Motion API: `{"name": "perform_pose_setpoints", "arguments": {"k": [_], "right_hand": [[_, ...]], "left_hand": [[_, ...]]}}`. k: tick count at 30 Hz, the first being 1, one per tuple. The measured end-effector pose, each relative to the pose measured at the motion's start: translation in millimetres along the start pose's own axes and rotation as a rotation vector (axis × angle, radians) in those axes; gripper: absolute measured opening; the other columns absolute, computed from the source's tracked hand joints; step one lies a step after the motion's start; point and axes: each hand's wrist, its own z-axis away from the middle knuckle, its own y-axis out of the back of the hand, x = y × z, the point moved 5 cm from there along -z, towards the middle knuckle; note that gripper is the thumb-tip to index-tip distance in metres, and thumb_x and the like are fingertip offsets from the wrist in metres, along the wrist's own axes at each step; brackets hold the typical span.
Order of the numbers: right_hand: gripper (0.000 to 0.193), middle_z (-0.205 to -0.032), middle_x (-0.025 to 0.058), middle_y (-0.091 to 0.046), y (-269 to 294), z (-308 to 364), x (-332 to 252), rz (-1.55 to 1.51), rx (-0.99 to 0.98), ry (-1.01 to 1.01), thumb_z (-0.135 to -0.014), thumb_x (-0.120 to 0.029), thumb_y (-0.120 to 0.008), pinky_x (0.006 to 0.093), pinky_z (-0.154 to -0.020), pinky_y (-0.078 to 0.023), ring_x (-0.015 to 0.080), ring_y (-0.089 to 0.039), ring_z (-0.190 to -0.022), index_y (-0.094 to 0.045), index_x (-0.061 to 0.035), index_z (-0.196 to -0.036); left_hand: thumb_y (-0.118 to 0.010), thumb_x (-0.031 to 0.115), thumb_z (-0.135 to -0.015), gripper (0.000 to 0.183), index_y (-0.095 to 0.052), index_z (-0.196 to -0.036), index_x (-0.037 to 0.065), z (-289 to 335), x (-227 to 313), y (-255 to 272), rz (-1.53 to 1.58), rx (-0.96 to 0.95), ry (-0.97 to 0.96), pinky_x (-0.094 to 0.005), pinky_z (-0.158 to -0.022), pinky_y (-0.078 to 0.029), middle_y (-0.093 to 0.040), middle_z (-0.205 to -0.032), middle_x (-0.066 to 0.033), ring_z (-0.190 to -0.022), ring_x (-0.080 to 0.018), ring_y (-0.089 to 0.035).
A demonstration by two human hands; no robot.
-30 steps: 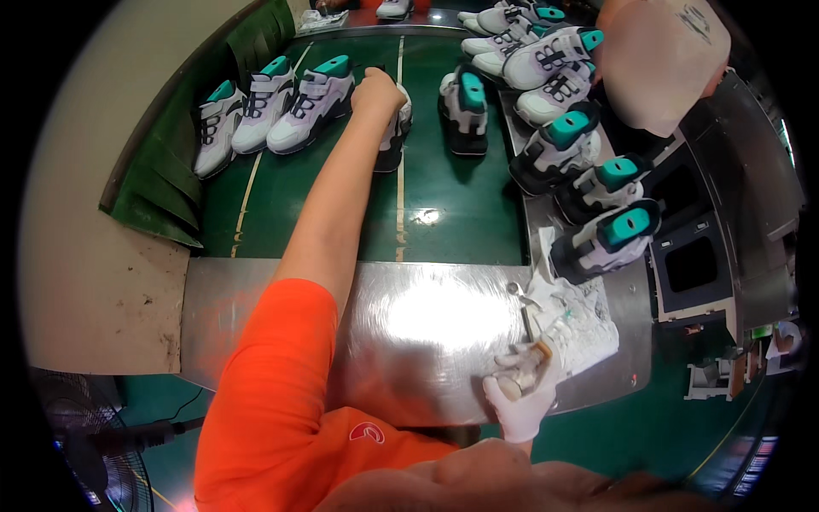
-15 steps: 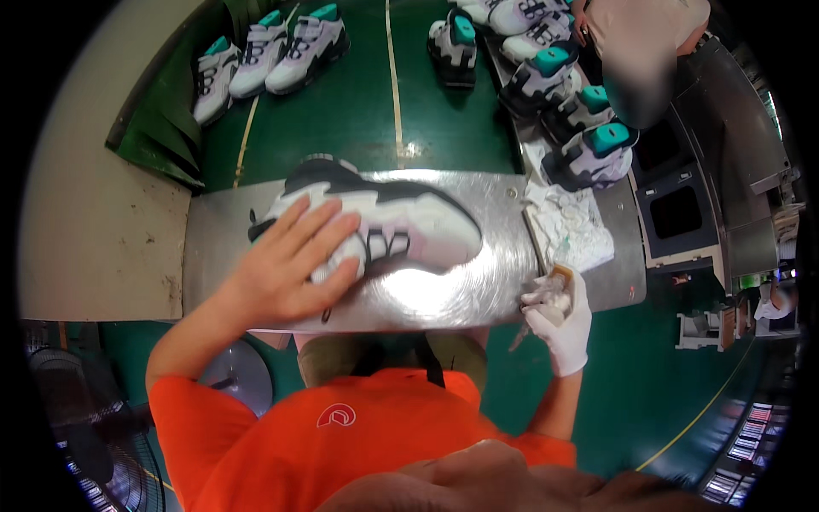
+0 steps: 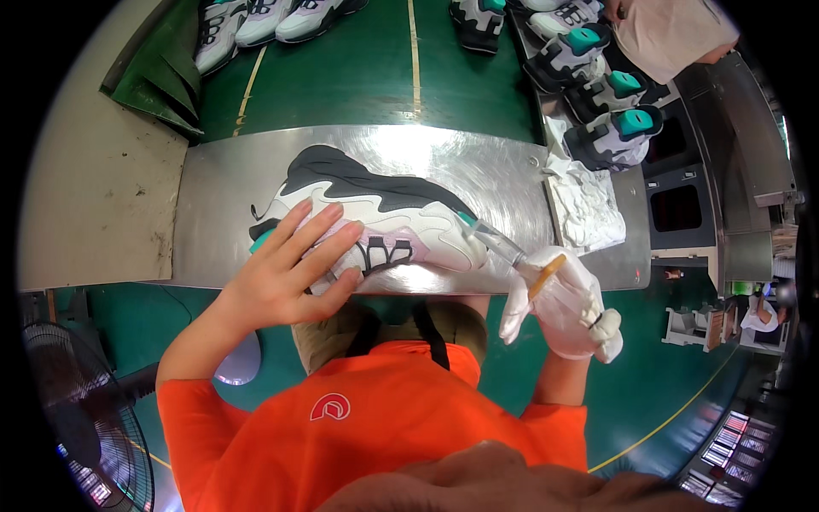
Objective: The person uses a syringe to apply a white substance to the seams and surfaces of white and teal sneakers. They rotate the shoe to access different areas, then place it on a metal table and repeat the process with another shoe from a nearby pile.
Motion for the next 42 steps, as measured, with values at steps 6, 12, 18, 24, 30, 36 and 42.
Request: {"name": "perform_pose_setpoints", "arguments": {"k": [6, 12, 18, 24, 30, 36, 42], "right_hand": [[0.099, -0.092, 0.0274, -0.061, 3, -11, -2, 0.038, 0.036, -0.108, -0.049, -0.04, -0.076, 0.0396, -0.066, -0.058, 0.0353, -0.067, -0.078, -0.044, 0.0175, -0.122], [0.098, -0.085, 0.0285, -0.06, 23, 8, -7, 0.096, 0.144, -0.144, -0.048, -0.042, -0.077, 0.0406, -0.06, -0.057, 0.0372, -0.066, -0.073, -0.045, 0.0182, -0.119], [0.099, -0.083, 0.0306, -0.059, 34, 18, 1, -0.116, 0.07, -0.024, -0.048, -0.039, -0.08, 0.0429, -0.057, -0.057, 0.0398, -0.065, -0.07, -0.043, 0.0174, -0.12], [0.091, -0.087, 0.031, -0.058, 47, 27, 13, -0.313, 0.016, 0.132, -0.051, -0.031, -0.075, 0.0464, -0.062, -0.058, 0.0419, -0.065, -0.076, -0.043, 0.0157, -0.122], [0.092, -0.09, 0.0306, -0.058, 50, 35, 26, -0.422, 0.011, 0.229, -0.052, -0.032, -0.078, 0.0464, -0.064, -0.057, 0.0419, -0.065, -0.079, -0.042, 0.0141, -0.123], [0.098, -0.091, 0.0309, -0.058, 46, 41, 35, -0.51, 0.022, 0.309, -0.051, -0.032, -0.081, 0.0463, -0.068, -0.056, 0.0414, -0.064, -0.082, -0.038, 0.0137, -0.127], [0.106, -0.092, 0.0313, -0.058, 38, 48, 41, -0.5, 0.069, 0.351, -0.051, -0.035, -0.08, 0.0457, -0.068, -0.056, 0.041, -0.064, -0.081, -0.033, 0.0145, -0.132]], "left_hand": [[-0.072, 0.01, -0.073, 0.025, -0.059, -0.093, 0.014, -2, 0, 0, -0.023, -0.019, 0.02, -0.0533, -0.099, -0.045, -0.06, -0.124, -0.0168, -0.115, -0.0385, -0.058], [-0.071, 0.009, -0.073, 0.025, -0.059, -0.094, 0.013, -8, 5, -1, -0.011, -0.034, 0.066, -0.0536, -0.097, -0.045, -0.062, -0.119, -0.0201, -0.112, -0.0406, -0.059], [-0.069, 0.008, -0.077, 0.024, -0.058, -0.098, 0.01, -13, 23, -9, -0.064, -0.01, 0.124, -0.0544, -0.094, -0.047, -0.062, -0.116, -0.0241, -0.11, -0.0435, -0.059], [-0.068, 0.008, -0.083, 0.03, -0.054, -0.109, 0.007, -23, 39, -15, -0.104, -0.054, 0.172, -0.0561, -0.093, -0.047, -0.06, -0.118, -0.0279, -0.11, -0.0459, -0.058], [-0.063, 0.005, -0.086, 0.029, -0.053, -0.114, 0.007, -24, 44, -17, -0.105, -0.086, 0.193, -0.0566, -0.094, -0.046, -0.058, -0.119, -0.0304, -0.112, -0.0467, -0.057], [-0.061, 0.004, -0.087, 0.031, -0.052, -0.116, 0.007, -27, 44, -17, -0.106, -0.084, 0.192, -0.056, -0.095, -0.045, -0.058, -0.12, -0.031, -0.112, -0.0466, -0.057], [-0.06, 0.005, -0.088, 0.03, -0.052, -0.116, 0.008, -25, 44, -18, -0.109, -0.085, 0.191, -0.055, -0.096, -0.045, -0.058, -0.12, -0.0302, -0.112, -0.0464, -0.057]]}}
